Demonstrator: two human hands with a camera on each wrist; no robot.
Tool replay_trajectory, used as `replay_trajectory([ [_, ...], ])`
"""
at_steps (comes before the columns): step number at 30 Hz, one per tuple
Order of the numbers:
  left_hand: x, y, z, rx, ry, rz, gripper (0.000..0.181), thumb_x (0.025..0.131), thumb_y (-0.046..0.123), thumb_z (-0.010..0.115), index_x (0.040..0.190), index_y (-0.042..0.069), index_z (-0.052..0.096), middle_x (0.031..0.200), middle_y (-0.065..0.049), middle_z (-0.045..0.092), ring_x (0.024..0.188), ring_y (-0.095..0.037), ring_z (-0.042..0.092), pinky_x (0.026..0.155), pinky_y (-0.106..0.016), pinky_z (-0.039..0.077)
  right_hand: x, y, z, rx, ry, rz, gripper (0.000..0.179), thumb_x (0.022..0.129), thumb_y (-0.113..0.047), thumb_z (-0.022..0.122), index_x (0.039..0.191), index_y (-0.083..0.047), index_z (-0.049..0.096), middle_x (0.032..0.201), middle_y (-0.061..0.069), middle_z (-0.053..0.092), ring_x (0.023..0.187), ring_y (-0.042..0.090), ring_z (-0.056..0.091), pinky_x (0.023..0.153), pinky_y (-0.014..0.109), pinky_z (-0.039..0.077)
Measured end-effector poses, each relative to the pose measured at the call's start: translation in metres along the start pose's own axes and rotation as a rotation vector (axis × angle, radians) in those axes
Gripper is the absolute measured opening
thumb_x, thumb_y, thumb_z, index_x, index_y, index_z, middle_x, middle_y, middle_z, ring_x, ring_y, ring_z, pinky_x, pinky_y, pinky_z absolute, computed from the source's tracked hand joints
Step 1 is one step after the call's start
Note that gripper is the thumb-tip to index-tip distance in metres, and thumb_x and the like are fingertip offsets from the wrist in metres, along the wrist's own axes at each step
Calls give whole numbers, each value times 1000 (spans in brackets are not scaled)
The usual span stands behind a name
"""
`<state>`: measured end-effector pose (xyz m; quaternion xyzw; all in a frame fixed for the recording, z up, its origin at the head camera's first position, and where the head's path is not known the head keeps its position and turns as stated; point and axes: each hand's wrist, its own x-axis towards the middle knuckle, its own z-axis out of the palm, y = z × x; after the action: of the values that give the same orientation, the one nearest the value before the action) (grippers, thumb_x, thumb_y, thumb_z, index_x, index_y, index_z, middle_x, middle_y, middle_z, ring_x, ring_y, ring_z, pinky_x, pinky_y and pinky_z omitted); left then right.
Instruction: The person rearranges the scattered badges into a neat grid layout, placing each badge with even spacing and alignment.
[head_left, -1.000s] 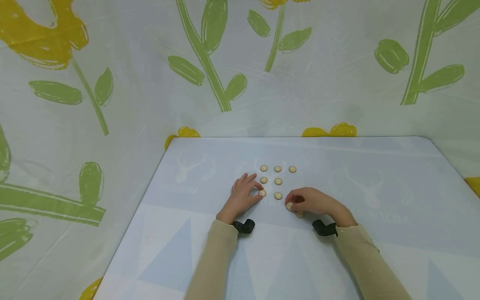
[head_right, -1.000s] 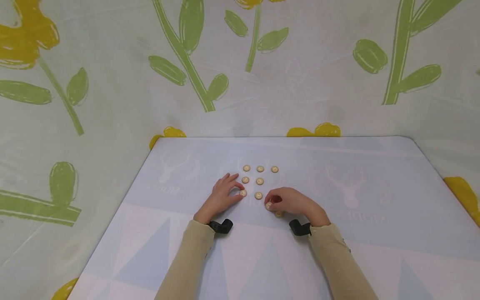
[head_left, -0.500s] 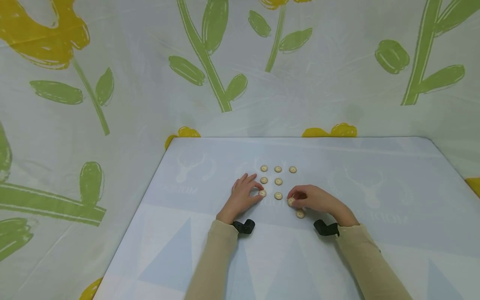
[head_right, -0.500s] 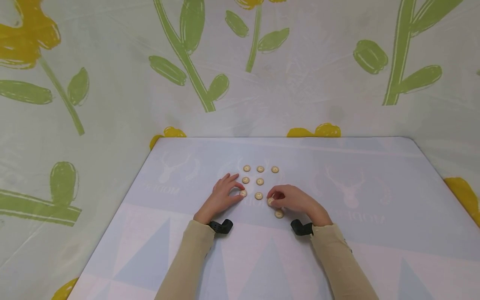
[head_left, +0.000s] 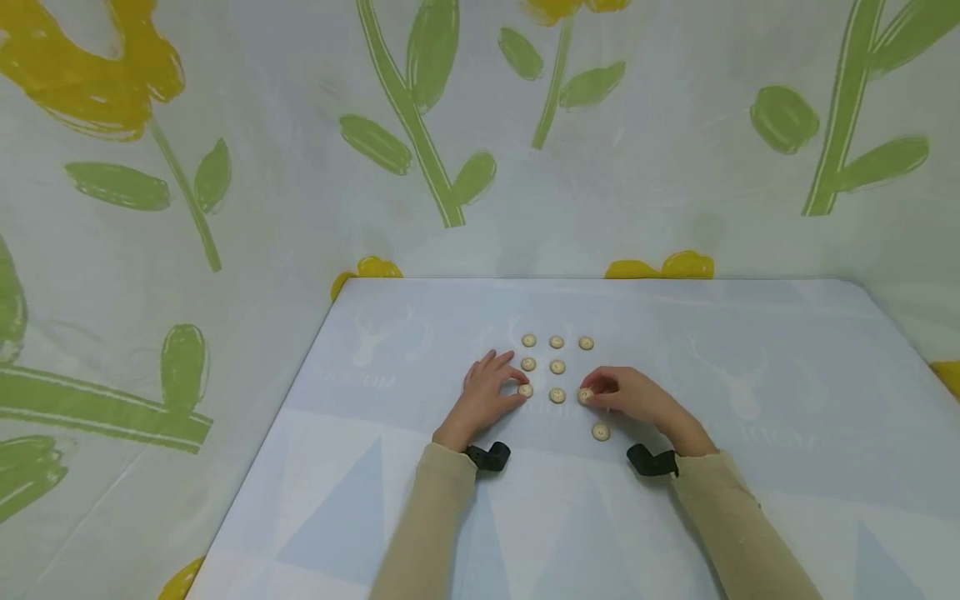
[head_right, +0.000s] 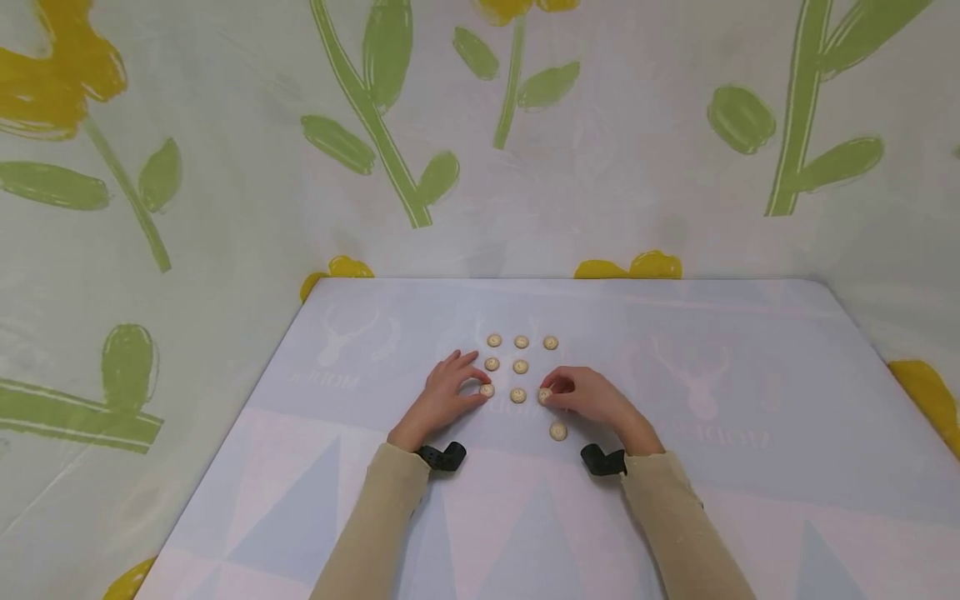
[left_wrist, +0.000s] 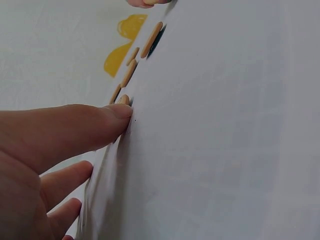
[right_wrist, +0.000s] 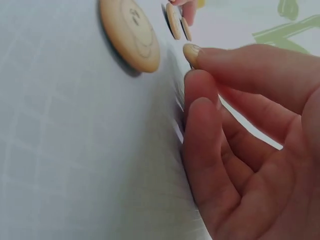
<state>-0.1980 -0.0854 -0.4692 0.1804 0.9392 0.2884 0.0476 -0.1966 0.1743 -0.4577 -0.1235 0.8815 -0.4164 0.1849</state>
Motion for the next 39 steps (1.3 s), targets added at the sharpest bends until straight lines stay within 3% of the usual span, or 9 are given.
replay_trajectory([
  [14, -1, 2, -2, -8, 2, -7, 15, 82, 28, 63, 96, 23, 61, 142, -2, 31, 134, -24, 10, 105, -47, 7, 5, 1, 2, 41, 81, 81, 25, 81, -28, 64, 101, -14, 60, 82, 4, 58, 67, 19, 53, 61, 30, 44],
  [24, -2, 3, -2, -6, 7, -4, 16, 82, 26, 63, 97, 21, 62, 142, -3, 31, 134, -25, 11, 105, -47, 7, 9, 1, -3, 109, 43, 88, 27, 82, -24, 63, 105, -10, 59, 79, 6, 60, 64, 21, 55, 60, 31, 46],
  [32, -3, 3, -4, -3, 5, 4, 16, 82, 27, 63, 97, 21, 61, 142, -4, 31, 134, -25, 11, 104, -48, 7, 17, 3, -6, 191, 27, 143, 34, 80, -29, 66, 105, -8, 57, 77, 8, 62, 64, 21, 58, 60, 30, 48],
  [39, -2, 2, -2, -3, 7, 2, 15, 82, 28, 63, 96, 22, 61, 142, -3, 32, 134, -25, 11, 104, -49, 8, 19, 5, -8, 223, 26, 126, 34, 80, -28, 66, 105, -6, 56, 80, 9, 64, 66, 21, 60, 61, 31, 50],
])
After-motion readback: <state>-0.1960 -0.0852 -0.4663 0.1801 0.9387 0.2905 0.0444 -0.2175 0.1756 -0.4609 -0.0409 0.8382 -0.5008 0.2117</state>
